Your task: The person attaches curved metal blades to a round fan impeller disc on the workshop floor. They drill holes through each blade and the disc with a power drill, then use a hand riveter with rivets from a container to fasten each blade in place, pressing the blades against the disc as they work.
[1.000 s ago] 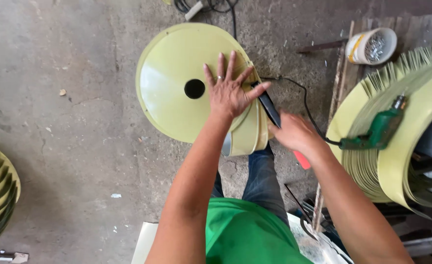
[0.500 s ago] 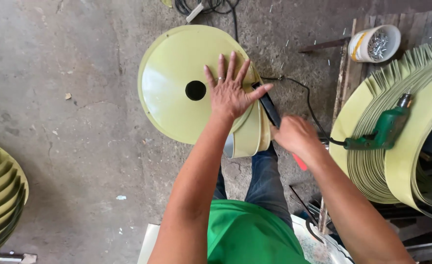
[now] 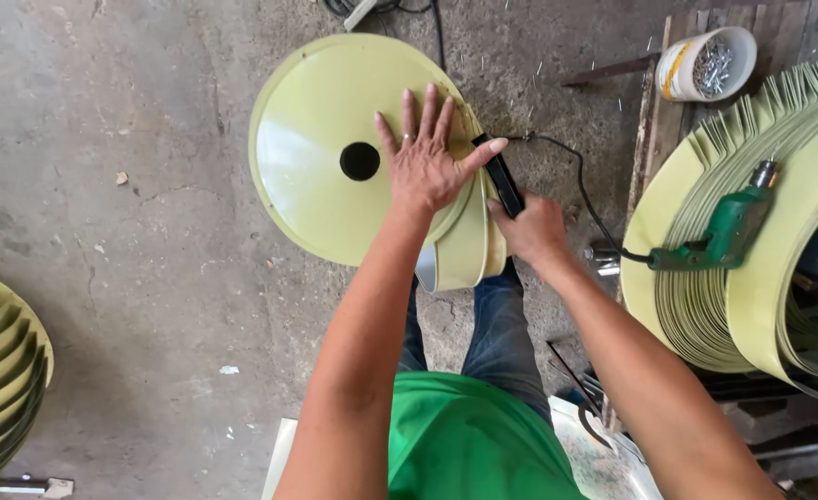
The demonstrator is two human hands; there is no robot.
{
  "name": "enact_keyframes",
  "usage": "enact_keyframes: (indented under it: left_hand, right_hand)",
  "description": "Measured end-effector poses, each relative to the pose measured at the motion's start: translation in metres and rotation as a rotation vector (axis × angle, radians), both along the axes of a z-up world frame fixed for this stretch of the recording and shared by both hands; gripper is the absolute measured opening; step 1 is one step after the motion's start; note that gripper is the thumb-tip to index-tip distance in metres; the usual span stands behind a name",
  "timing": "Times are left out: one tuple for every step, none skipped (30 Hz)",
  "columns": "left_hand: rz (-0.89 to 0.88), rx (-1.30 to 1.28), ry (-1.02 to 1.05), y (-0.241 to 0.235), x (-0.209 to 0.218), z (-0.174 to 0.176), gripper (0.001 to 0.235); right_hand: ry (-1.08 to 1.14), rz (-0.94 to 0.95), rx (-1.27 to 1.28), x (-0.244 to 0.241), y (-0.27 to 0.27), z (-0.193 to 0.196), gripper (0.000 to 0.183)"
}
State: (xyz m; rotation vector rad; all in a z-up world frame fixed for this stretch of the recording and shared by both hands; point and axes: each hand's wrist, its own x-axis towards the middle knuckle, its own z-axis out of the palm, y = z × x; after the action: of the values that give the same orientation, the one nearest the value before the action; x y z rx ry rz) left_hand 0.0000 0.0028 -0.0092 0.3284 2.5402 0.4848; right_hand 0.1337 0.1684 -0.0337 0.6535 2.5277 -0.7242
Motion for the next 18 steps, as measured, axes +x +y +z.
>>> enact_keyframes:
  left_hand:
    - [0.002,-0.002,0.006,0.0,-0.002,-0.005,0.12]
    - [0.004,0.019,-0.029,-0.003,0.003,-0.008,0.117]
    - [0.007,0.04,-0.064,-0.006,0.008,-0.011,0.114]
    - [0.003,0.041,-0.054,-0.005,0.004,-0.013,0.114]
    - [0.026,0.081,-0.06,-0.004,0.0,-0.015,0.109]
    - [0.049,0.123,-0.074,-0.003,0.0,-0.016,0.105]
    - [0.046,0.126,-0.071,-0.004,-0.002,-0.009,0.105]
    - [0.015,0.08,-0.077,-0.003,-0.002,-0.004,0.104]
    - [-0.017,0.033,-0.082,-0.002,-0.002,0.0,0.104]
    - [-0.027,0.04,-0.079,-0.005,-0.001,0.003,0.104]
    - [-0.049,0.027,-0.052,-0.007,0.0,0.005,0.1]
    - [-0.073,0.015,-0.025,-0.007,0.001,0.007,0.098]
    - [-0.085,0.021,-0.024,-0.007,0.004,0.001,0.098]
    - [-0.088,0.017,0.052,-0.008,0.007,-0.004,0.093]
    - [-0.09,0.014,0.127,-0.009,0.01,-0.01,0.091]
    - [-0.103,0.018,0.129,-0.008,0.012,-0.012,0.091]
    - [-0.093,0.02,0.18,-0.006,0.013,-0.014,0.089]
    - [-0.079,0.019,0.234,-0.006,0.012,-0.016,0.087]
  right_hand:
    - [0.006,0.002,-0.002,0.001,0.002,0.004,0.048]
    - [0.024,-0.019,-0.02,0.01,0.0,0.011,0.05]
    - [0.042,-0.04,-0.037,0.018,-0.001,0.018,0.052]
    - [0.053,-0.043,-0.036,0.023,0.01,0.014,0.052]
    - [-0.022,-0.139,-0.085,0.028,0.021,0.011,0.054]
    - [-0.104,-0.233,-0.132,0.035,0.033,0.011,0.057]
    - [-0.1,-0.236,-0.129,0.042,0.049,0.009,0.057]
    - [-0.205,-0.202,-0.043,0.052,0.066,0.007,0.061]
    - [-0.31,-0.167,0.042,0.063,0.083,0.005,0.066]
    - [-0.307,-0.179,0.047,0.066,0.089,0.016,0.066]
    - [-0.258,-0.436,-0.275,0.069,0.096,0.028,0.051]
    - [-0.196,-0.69,-0.601,0.073,0.104,0.039,0.038]
    - [-0.189,-0.702,-0.597,0.07,0.106,0.054,0.038]
    - [-0.221,-0.788,-0.666,0.068,0.107,0.068,0.026]
    - [-0.251,-0.873,-0.736,0.066,0.109,0.083,0.014]
    - [-0.244,-0.884,-0.736,0.072,0.116,0.08,0.014]
    - [-0.233,-0.853,-0.743,0.078,0.124,0.078,0.014]
    - [-0.221,-0.816,-0.753,0.082,0.131,0.073,0.015]
